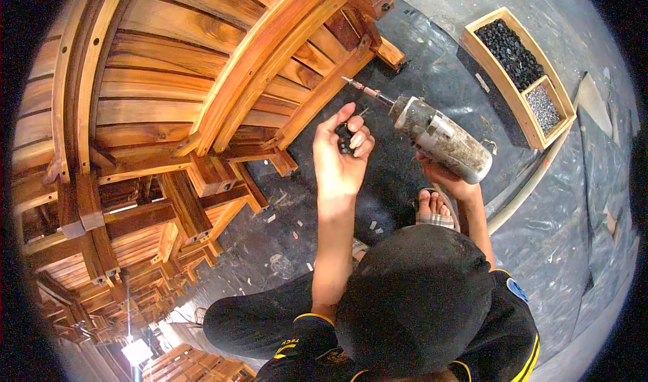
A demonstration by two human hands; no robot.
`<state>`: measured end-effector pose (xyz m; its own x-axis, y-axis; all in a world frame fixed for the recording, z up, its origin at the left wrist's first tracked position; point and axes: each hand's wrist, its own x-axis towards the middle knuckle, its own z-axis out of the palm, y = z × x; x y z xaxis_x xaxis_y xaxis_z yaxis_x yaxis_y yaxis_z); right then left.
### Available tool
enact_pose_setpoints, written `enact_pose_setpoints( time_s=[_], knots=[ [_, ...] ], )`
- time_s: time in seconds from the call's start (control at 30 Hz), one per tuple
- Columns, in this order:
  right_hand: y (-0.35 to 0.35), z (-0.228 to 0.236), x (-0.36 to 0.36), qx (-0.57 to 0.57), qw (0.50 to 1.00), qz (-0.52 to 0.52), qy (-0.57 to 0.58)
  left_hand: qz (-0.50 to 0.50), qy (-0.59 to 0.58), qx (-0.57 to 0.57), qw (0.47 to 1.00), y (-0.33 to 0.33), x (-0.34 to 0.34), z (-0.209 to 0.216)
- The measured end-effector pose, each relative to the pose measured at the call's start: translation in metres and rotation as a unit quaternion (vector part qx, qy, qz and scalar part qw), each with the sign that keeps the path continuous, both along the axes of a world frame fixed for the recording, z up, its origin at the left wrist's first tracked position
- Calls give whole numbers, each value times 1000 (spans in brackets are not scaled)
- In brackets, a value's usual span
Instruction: Assembling wooden benches by attaching plastic feet or components using an air-powered screwdriver and screws.
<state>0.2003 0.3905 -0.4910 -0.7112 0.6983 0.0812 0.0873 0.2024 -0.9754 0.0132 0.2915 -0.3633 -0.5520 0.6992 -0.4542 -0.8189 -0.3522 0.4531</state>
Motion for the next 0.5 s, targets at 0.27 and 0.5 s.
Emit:
enact_pose_setpoints(
  time_s=[0.27, 0.5],
  knots=[
    [12, 9, 4, 9, 995, 95, -22, 10, 41, 14, 999, -7, -17, -17],
    [4, -5, -1, 44, 991, 125, 24, -33, 76, 5, 997, -5, -30, -10]
  ],
)
